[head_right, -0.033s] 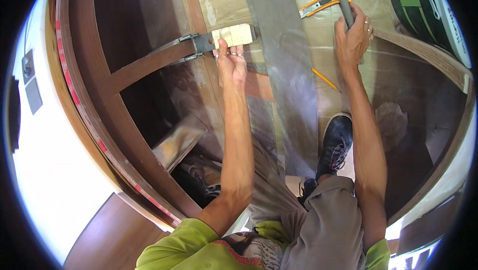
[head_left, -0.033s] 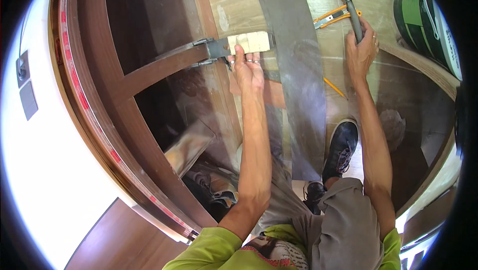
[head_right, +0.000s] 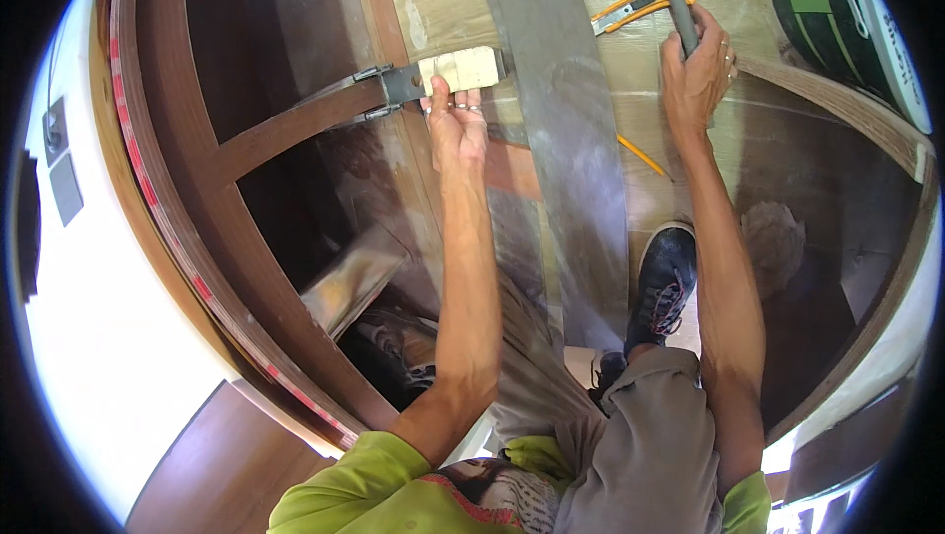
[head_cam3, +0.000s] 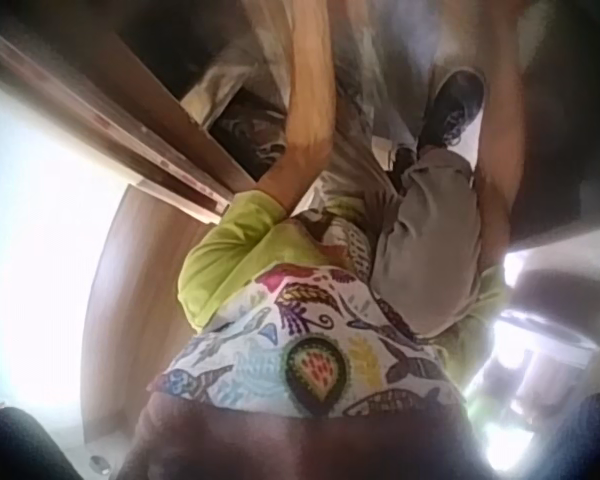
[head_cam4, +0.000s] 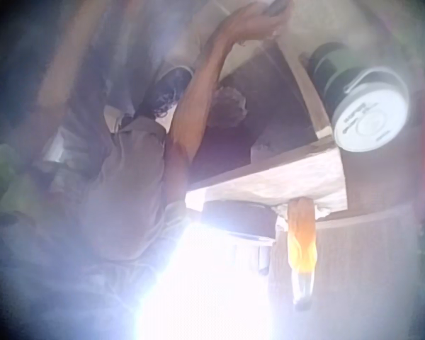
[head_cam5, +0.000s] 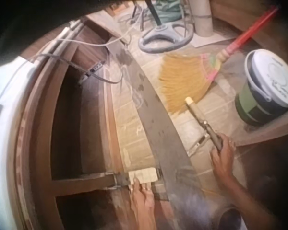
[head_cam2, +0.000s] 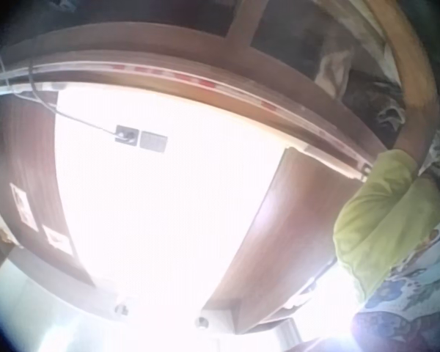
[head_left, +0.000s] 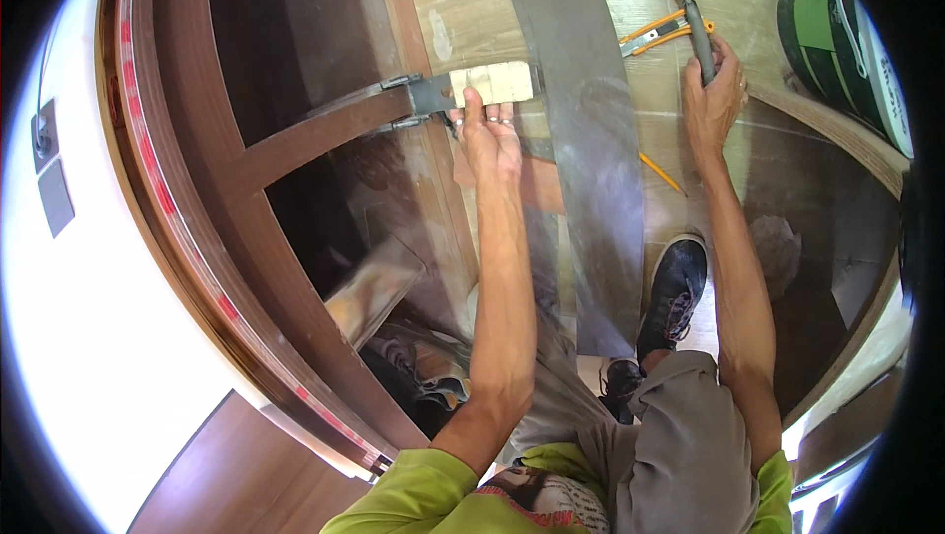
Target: The person measures the inside of a wooden cabinet using a tape measure, marks positions with a pencil, and aligns metal drawer slide hardware against the cabinet interior while kneeling on the floor.
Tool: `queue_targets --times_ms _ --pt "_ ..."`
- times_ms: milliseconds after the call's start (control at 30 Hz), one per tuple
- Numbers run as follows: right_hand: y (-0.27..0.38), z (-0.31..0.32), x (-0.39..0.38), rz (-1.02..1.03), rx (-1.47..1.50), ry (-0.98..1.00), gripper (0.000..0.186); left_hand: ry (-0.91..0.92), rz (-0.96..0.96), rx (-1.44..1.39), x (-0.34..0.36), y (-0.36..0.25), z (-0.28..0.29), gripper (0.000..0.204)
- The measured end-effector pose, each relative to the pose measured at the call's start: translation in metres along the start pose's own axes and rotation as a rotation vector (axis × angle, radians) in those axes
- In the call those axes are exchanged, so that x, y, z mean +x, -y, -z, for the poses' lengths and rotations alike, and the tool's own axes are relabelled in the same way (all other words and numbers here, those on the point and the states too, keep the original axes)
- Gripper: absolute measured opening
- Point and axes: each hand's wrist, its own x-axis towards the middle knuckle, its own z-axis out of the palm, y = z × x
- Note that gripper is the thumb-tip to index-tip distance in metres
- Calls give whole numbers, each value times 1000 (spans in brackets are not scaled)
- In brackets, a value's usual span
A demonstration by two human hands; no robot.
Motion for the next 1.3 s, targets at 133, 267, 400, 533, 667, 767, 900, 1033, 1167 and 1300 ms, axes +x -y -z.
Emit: queue_targets --times_ms 133,267,400,533,667,767,900,1033,1167,1300 --pt "-4 2 -2 -7 27 5 45 6 17 -12 -2 0 -4 43" --pt "7 16 -9 -30 167 19 42 36 1 21 -2 -1 -4 41" --pt "30 24 -27 -169 425 124 37 15 5 23 -1 -2 0 42" --pt "77 8 -81 -402 797 292 37 15 5 7 0 1 -3 41" --pt "106 -4 -139 -526 881 565 34 65 7 -13 5 1 4 39" --pt "114 10 -132 -564 949 621 35 37 15 -12 1 2 -1 40" --pt "115 33 -92 -511 907 621 40 83 4 -8 2 0 1 45" --pt "129 66 -67 -473 789 619 49 25 37 -26 1 0 0 48" --pt "137 93 -69 -465 740 647 55 32 59 -57 -1 -1 -3 47" --pt "139 102 -88 -531 731 649 61 58 49 -74 -1 1 -1 48"
